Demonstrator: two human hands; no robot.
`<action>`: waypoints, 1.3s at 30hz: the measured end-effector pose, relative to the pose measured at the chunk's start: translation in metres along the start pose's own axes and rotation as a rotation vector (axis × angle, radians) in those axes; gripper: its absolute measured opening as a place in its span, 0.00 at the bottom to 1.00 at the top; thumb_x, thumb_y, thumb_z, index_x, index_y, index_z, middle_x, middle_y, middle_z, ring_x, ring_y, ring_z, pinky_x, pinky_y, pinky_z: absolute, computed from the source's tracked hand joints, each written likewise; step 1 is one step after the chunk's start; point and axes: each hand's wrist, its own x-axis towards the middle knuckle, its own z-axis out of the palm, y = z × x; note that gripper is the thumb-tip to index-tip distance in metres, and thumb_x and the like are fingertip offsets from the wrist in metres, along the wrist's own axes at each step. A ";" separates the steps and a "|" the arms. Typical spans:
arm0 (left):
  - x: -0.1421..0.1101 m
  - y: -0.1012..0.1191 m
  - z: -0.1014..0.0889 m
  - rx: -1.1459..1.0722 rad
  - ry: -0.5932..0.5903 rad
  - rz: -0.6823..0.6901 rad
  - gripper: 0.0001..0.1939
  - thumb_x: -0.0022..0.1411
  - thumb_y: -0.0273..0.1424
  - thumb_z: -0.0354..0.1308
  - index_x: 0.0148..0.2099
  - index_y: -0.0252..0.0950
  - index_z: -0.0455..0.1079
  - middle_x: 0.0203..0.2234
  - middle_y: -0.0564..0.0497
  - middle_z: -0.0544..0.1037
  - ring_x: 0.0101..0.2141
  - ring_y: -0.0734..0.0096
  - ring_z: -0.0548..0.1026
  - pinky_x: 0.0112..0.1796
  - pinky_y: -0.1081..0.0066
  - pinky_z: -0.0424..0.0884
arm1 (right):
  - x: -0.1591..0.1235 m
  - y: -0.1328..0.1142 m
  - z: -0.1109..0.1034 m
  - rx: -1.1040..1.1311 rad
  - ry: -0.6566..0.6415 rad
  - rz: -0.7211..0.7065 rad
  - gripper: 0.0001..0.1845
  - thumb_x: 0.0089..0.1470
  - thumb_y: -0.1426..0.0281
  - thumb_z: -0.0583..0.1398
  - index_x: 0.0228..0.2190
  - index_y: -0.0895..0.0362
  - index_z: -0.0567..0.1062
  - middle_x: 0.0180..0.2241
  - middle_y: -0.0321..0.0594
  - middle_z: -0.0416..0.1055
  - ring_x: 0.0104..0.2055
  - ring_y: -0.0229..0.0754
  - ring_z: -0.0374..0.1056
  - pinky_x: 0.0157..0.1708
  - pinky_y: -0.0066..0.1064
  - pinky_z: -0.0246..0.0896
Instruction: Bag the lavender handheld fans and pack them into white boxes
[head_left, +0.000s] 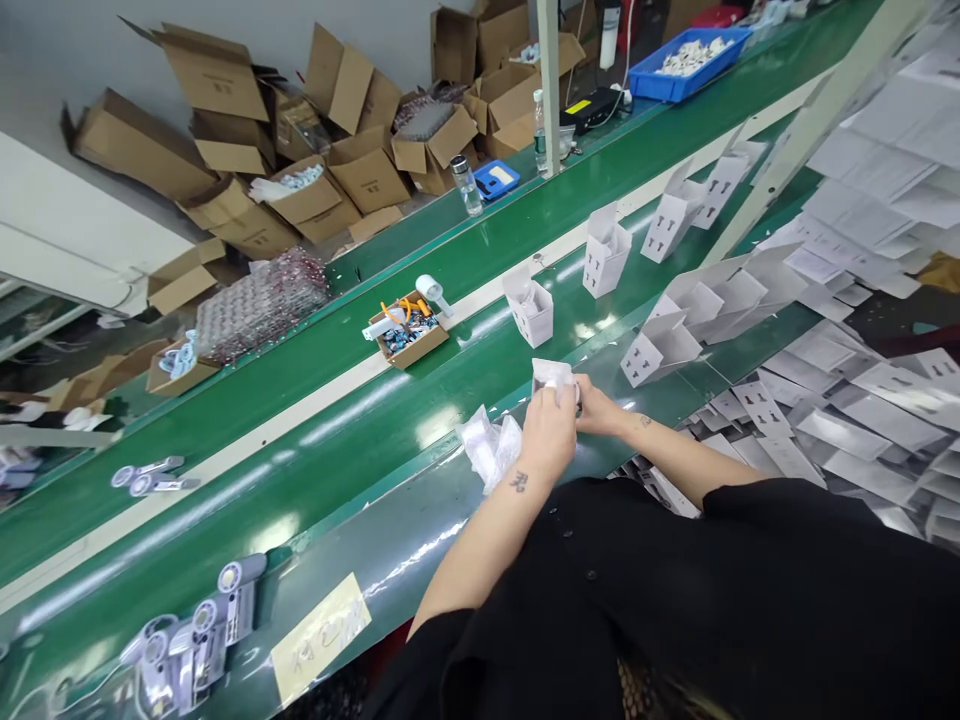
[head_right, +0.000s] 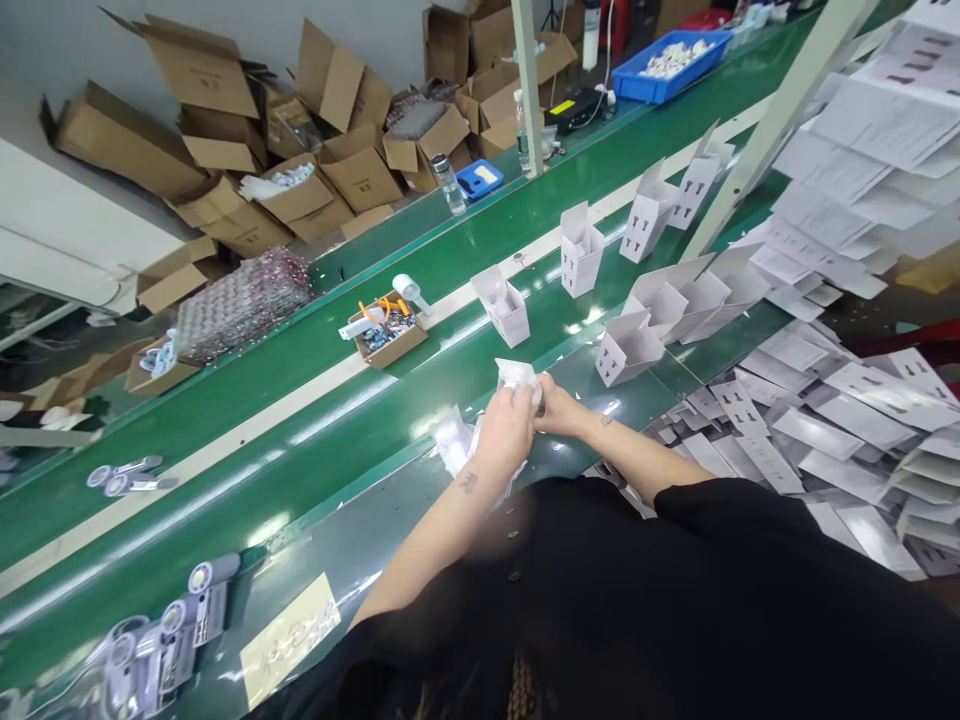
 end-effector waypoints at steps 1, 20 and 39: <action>-0.007 0.000 0.001 0.009 -0.010 0.028 0.12 0.62 0.27 0.48 0.47 0.34 0.67 0.40 0.40 0.70 0.44 0.55 0.66 0.44 0.58 0.63 | 0.000 0.001 0.000 0.009 -0.026 -0.001 0.35 0.40 0.67 0.64 0.48 0.57 0.56 0.45 0.46 0.63 0.43 0.46 0.67 0.39 0.37 0.66; -0.125 -0.068 0.101 -0.037 -0.161 -0.600 0.32 0.57 0.39 0.59 0.59 0.29 0.58 0.43 0.39 0.71 0.44 0.56 0.69 0.43 0.64 0.65 | 0.223 -0.046 0.031 -0.124 -0.342 -0.332 0.37 0.38 0.69 0.67 0.49 0.58 0.60 0.45 0.45 0.68 0.46 0.51 0.65 0.48 0.42 0.59; -0.143 -0.057 0.087 -1.013 0.139 -0.562 0.19 0.58 0.36 0.57 0.51 0.35 0.66 0.41 0.44 0.75 0.40 0.63 0.73 0.44 0.63 0.67 | 0.016 -0.032 0.080 0.993 -0.415 0.659 0.21 0.38 0.66 0.68 0.36 0.55 0.69 0.32 0.35 0.72 0.32 0.37 0.69 0.32 0.30 0.66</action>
